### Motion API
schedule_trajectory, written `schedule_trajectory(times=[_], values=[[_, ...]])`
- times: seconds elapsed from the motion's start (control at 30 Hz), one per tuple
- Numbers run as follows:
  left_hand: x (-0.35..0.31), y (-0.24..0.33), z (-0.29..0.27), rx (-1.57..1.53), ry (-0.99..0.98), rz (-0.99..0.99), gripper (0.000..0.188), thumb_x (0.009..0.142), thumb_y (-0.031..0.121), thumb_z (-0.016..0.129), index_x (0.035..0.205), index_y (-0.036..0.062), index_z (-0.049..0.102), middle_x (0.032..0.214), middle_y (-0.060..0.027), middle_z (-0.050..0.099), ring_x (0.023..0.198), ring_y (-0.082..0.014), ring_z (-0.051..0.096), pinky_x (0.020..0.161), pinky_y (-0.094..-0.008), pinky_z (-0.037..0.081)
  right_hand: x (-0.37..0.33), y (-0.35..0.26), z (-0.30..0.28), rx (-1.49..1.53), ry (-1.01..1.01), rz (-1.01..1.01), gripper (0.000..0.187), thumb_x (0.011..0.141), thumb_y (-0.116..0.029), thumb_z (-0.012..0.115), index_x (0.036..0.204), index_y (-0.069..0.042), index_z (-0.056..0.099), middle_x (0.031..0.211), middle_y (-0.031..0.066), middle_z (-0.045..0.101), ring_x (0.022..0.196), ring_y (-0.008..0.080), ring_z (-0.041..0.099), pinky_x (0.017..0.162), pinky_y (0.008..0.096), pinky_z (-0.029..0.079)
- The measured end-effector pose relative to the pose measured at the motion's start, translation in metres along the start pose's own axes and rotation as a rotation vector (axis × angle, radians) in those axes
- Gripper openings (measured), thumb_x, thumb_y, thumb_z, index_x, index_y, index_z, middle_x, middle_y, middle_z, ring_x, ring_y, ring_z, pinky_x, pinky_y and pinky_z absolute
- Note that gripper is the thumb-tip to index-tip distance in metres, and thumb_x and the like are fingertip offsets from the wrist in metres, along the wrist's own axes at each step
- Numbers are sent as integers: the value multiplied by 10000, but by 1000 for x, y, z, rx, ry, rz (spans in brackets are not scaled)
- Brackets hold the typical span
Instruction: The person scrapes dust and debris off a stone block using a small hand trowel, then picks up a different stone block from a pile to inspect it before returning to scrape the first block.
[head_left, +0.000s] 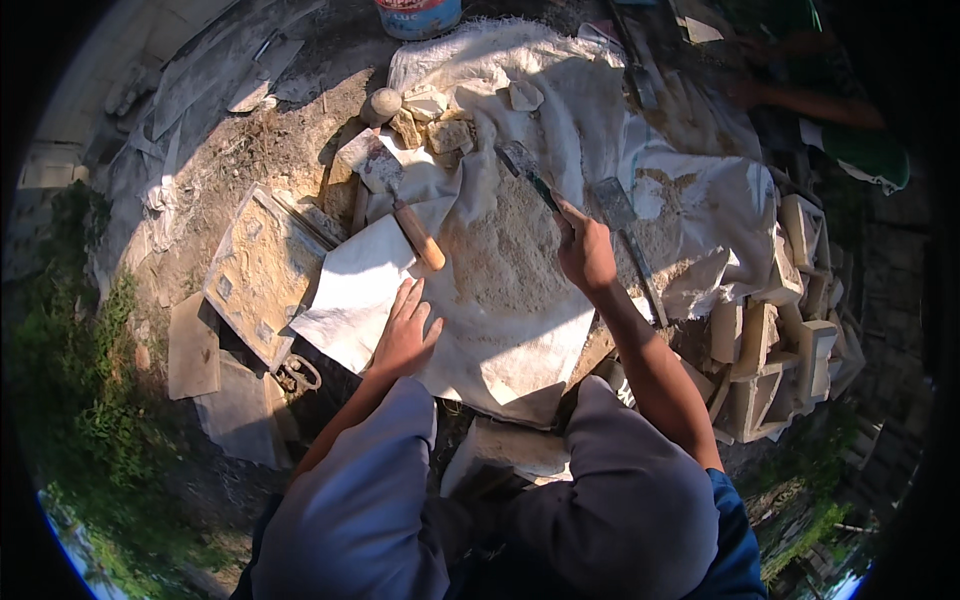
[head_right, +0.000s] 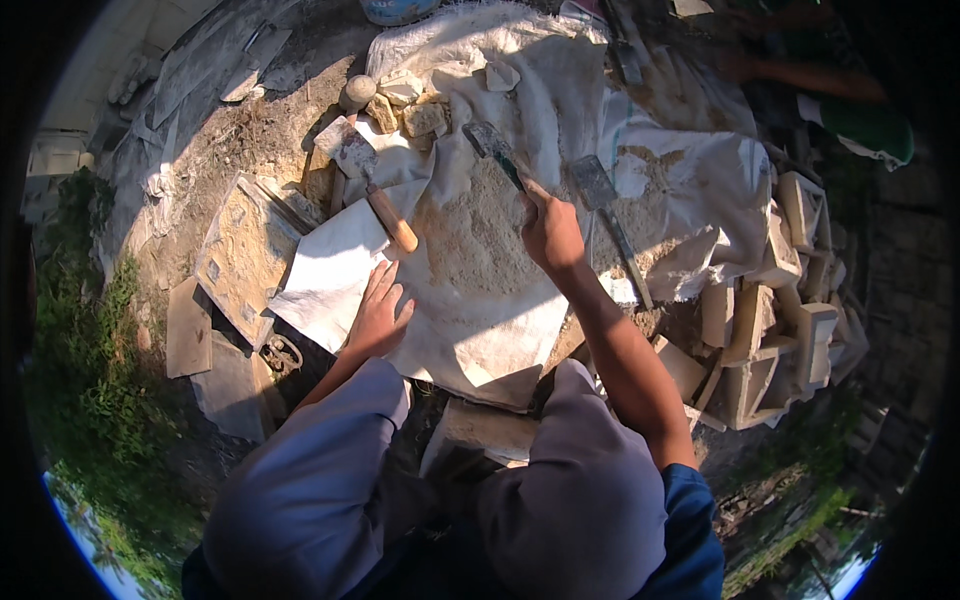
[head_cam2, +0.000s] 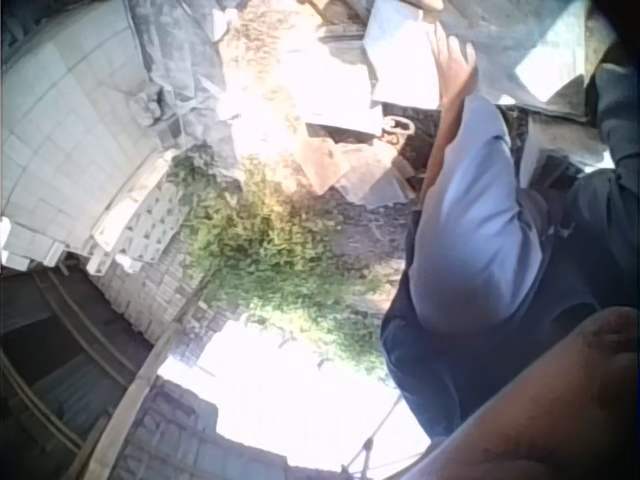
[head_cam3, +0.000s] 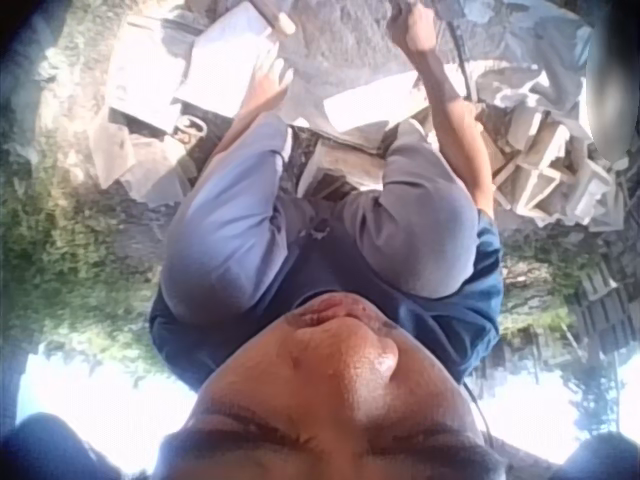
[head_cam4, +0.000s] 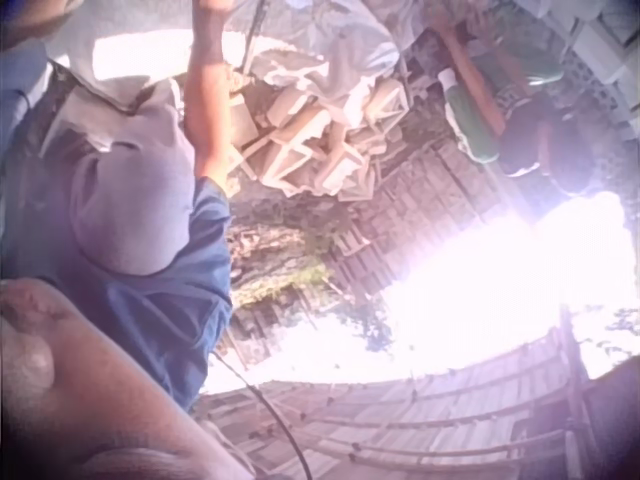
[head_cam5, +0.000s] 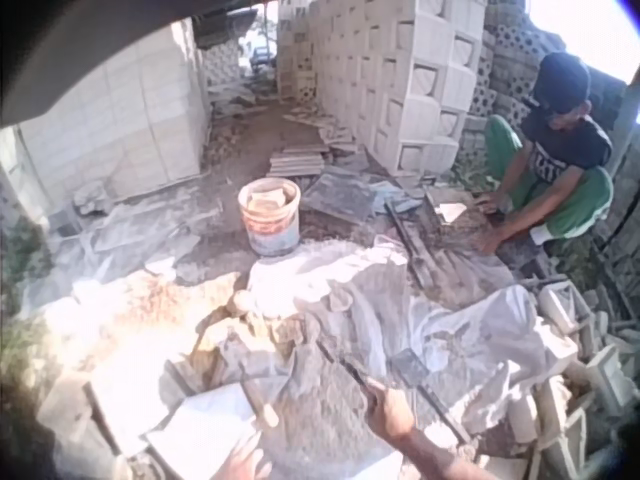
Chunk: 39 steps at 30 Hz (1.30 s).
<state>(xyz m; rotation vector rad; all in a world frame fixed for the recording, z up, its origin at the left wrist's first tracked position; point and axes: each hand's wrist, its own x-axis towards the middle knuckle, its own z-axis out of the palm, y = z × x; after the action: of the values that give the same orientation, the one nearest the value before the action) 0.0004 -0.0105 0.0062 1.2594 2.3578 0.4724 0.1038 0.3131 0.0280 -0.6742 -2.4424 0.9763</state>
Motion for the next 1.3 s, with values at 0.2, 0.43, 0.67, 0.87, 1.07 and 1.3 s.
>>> schedule_trajectory(times=[0.2, 0.43, 0.67, 0.87, 1.07, 1.3], values=[[4, -1, 9, -93, 44, 14, 418, 949, 279, 601, 1134, -95, 625, 1531, -274, 359, 1474, -427, 246, 1204, -477, 237, -26, 40, 11, -179, -257, 89, 405, 929, -81, 575, 1332, -92, 607, 902, 255, 694, 813, 454, 669, 706, 481, 537], [1, 1, -4, -54, 15, 15, 441, 965, 307, 585, 1130, -100, 626, 1541, -274, 346, 1476, -426, 241, 1209, -471, 225, -14, 1, -9, -39, -136, 112, 439, 928, -131, 607, 1363, -88, 573, 894, 262, 677, 832, 429, 679, 732, 484, 516], [7, 4, 7, -83, -5, -1, 475, 977, 334, 579, 1177, -94, 628, 1543, -270, 346, 1483, -411, 235, 1213, -466, 218, -29, 68, 2, -237, -242, 96, 330, 956, -146, 589, 1276, -114, 661, 867, 230, 686, 765, 423, 659, 692, 471, 528], [3, 3, 4, -49, 37, 22, 470, 977, 333, 579, 1179, -88, 632, 1530, -270, 367, 1484, -408, 234, 1210, -468, 224, -15, 28, -11, -62, 47, 3, 325, 955, -142, 602, 1272, -113, 667, 837, 214, 678, 721, 413, 640, 685, 448, 519], [8, 2, 5, -79, 30, 9, 450, 974, 312, 583, 1166, -93, 630, 1530, -271, 365, 1480, -415, 238, 1208, -468, 232, -31, 58, -5, -158, -142, 25, 310, 941, -97, 608, 1241, -91, 682, 835, 239, 677, 722, 393, 652, 678, 443, 517], [0, 3, 0, -13, -19, 0, 442, 967, 303, 588, 1143, -100, 628, 1540, -273, 348, 1476, -427, 237, 1208, -478, 229, 4, 4, -25, -96, -35, 85, 324, 965, -109, 571, 1276, -75, 654, 729, 213, 654, 654, 362, 648, 616, 395, 490]])
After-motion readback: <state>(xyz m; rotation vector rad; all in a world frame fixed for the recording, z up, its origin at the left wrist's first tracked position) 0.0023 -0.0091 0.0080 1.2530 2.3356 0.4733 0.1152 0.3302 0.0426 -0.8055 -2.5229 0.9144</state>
